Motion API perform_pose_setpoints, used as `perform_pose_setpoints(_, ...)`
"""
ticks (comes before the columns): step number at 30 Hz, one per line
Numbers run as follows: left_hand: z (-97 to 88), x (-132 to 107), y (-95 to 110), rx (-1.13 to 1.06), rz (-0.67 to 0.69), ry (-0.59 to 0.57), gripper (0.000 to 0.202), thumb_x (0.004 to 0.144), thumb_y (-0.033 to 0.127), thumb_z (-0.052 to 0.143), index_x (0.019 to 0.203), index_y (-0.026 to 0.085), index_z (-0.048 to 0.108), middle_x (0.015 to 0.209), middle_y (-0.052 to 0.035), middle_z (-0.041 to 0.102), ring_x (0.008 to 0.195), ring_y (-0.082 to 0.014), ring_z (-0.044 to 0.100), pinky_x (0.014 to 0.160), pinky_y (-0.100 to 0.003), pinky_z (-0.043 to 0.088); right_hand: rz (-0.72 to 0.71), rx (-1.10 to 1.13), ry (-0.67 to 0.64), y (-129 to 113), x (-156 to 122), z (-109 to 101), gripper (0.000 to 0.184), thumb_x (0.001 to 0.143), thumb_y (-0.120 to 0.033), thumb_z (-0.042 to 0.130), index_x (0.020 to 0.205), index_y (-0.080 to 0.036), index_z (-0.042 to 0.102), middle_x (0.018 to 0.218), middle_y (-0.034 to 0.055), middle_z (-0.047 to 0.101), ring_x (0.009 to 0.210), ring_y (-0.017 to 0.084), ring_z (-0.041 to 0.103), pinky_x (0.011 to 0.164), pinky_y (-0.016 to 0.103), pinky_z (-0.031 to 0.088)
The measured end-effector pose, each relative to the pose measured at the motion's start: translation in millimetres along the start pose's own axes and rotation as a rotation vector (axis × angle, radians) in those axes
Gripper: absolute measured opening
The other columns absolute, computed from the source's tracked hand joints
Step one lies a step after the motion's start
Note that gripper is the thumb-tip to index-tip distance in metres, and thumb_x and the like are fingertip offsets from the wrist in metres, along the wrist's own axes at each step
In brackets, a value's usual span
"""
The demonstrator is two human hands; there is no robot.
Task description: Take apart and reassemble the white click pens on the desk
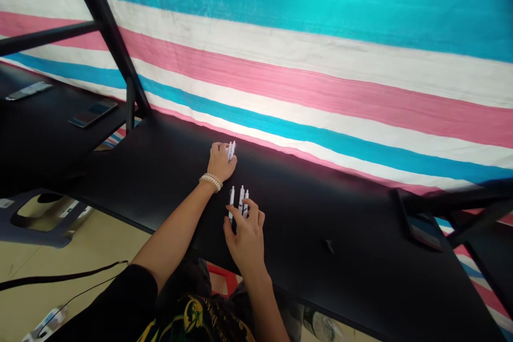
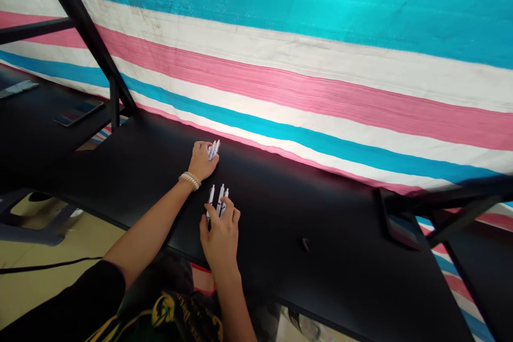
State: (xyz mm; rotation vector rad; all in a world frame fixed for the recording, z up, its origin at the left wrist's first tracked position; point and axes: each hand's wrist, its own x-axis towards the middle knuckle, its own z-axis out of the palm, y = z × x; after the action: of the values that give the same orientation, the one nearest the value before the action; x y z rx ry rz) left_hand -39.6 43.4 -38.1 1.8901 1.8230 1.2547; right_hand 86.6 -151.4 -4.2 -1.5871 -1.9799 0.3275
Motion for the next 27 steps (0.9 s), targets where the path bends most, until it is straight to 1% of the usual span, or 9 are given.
perform_pose_setpoints(2,0.0,-0.2,0.2,0.000,-0.003,-0.002,0.035,0.081,0.018,0.065,0.114,0.018,0.053,0.117,-0.0131,0.046,0.116,-0.0298,0.052,0.107,-0.047,0.044,-0.003,0.009,0.006,3.2,-0.6,1.0,0.028,0.094,-0.025,0.053,0.116,-0.025,0.071,0.134,0.0134,0.046,0.112,0.031,0.048,0.090,0.047,0.051)
perform_pose_setpoints(6,0.2,-0.6,0.5,-0.010,-0.010,-0.005,0.036,0.080,0.017,0.065,0.114,0.018,0.053,0.116,-0.0126,0.046,0.116,-0.0298,0.053,0.106,-0.047,0.045,0.022,0.027,0.034,12.2,-3.3,-0.6,0.026,0.094,-0.026,0.054,0.113,-0.024,0.071,0.132,0.0133,0.047,0.111,0.030,0.049,0.091,0.047,0.050)
perform_pose_setpoints(14,0.0,-1.8,2.0,0.001,-0.003,-0.011,0.038,0.080,0.018,0.065,0.116,0.016,0.053,0.118,-0.0146,0.046,0.117,-0.0304,0.052,0.106,-0.047,0.045,0.071,0.040,0.030,35.1,-6.1,-15.7,0.025,0.094,-0.031,0.055,0.113,-0.024,0.070,0.131,0.0118,0.048,0.108,0.029,0.048,0.094,0.048,0.048)
perform_pose_setpoints(19,-0.1,-1.2,1.6,-0.006,-0.007,-0.015,0.038,0.079,0.017,0.065,0.115,0.017,0.052,0.118,-0.0140,0.045,0.116,-0.0299,0.053,0.106,-0.046,0.045,0.095,0.065,0.045,40.4,-7.1,-20.9,0.030,0.096,-0.038,0.055,0.121,-0.026,0.067,0.130,0.0110,0.051,0.106,0.027,0.051,0.094,0.048,0.048)
perform_pose_setpoints(22,-0.4,-0.8,1.5,0.001,-0.001,-0.017,0.039,0.079,0.018,0.065,0.116,0.015,0.052,0.118,-0.0149,0.046,0.115,-0.0301,0.052,0.106,-0.045,0.045,0.139,0.098,0.105,44.4,-9.6,-23.8,0.035,0.097,-0.043,0.053,0.123,-0.023,0.064,0.125,0.0123,0.054,0.111,0.028,0.053,0.095,0.048,0.048)
perform_pose_setpoints(24,-0.5,-0.6,1.7,0.004,0.000,-0.015,0.040,0.079,0.019,0.065,0.117,0.014,0.052,0.118,-0.0150,0.046,0.116,-0.0302,0.051,0.107,-0.045,0.044,0.195,0.128,0.153,48.8,-12.2,-25.9,0.036,0.098,-0.044,0.050,0.122,-0.020,0.064,0.122,0.0131,0.056,0.107,0.027,0.056,0.091,0.045,0.051)
perform_pose_setpoints(27,-0.5,-0.8,2.2,-0.003,-0.004,-0.011,0.040,0.079,0.018,0.065,0.117,0.015,0.052,0.118,-0.0145,0.046,0.116,-0.0300,0.051,0.107,-0.046,0.044,0.248,0.139,0.172,55.4,-16.1,-28.9,0.035,0.097,-0.043,0.051,0.117,-0.018,0.065,0.114,0.0129,0.059,0.092,0.024,0.060,0.081,0.040,0.053)
